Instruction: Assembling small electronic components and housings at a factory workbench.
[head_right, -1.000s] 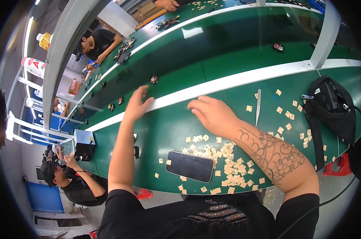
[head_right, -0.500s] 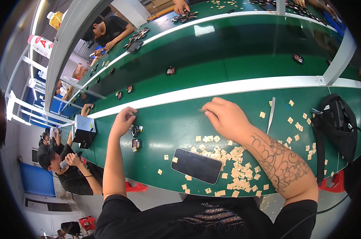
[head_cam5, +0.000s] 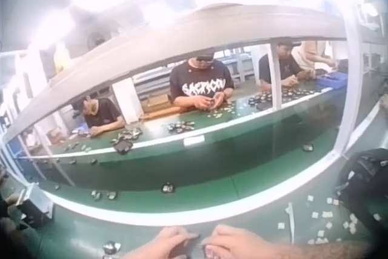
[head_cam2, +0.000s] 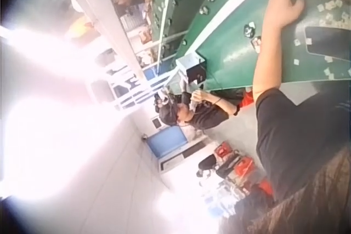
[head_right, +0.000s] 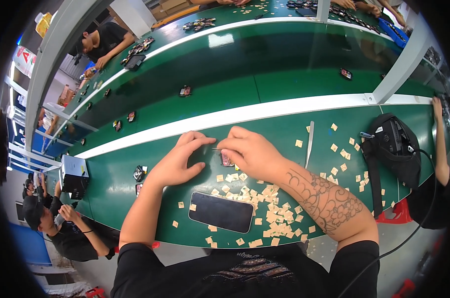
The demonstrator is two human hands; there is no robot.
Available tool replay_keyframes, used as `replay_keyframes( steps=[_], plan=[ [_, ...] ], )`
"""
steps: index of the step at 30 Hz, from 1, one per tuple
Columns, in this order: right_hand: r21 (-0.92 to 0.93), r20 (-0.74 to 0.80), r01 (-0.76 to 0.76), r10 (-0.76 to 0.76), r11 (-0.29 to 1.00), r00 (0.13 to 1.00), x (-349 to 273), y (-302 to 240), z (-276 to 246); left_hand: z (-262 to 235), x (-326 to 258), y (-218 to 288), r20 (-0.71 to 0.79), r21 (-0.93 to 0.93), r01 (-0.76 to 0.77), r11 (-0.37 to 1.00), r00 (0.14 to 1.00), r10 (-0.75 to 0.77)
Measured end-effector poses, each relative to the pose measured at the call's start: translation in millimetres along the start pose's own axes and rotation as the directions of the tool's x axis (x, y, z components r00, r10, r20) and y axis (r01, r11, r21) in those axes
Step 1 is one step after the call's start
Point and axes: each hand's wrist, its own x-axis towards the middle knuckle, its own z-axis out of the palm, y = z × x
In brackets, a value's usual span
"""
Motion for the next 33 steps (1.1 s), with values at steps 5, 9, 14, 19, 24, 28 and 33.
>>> replay_keyframes(
  steps=[5,9,14,19,24,28,33],
  plan=[
    [0.15,0.007,-0.008,0.008,0.989,1.0,5,-9,10,23,1,1,-0.092,0.079,-0.09,0.993,0.991,0.097],
    [0.082,0.046,-0.024,0.021,0.996,0.999,7,-12,9,31,7,-4,-0.126,0.05,-0.102,0.994,0.986,0.107],
    [0.139,0.076,-0.083,0.073,0.987,0.994,7,-11,2,30,8,-12,-0.24,0.021,-0.164,0.986,0.957,0.164],
    [0.128,0.179,0.001,-0.024,0.992,0.984,11,-14,-3,34,8,-12,-0.225,0.072,-0.134,0.988,0.963,0.147],
    [-0.255,0.203,0.026,0.027,0.967,0.979,7,-23,-15,32,7,-13,-0.24,0.066,-0.145,0.987,0.958,0.157],
    [-0.434,0.133,0.102,-0.048,0.895,0.99,6,-21,-17,30,4,-10,-0.25,0.094,-0.154,0.984,0.953,0.173],
    [-0.611,0.127,0.088,-0.013,0.786,0.992,5,-36,-10,31,2,-4,-0.25,0.178,-0.139,0.974,0.951,0.182]
  ],
)
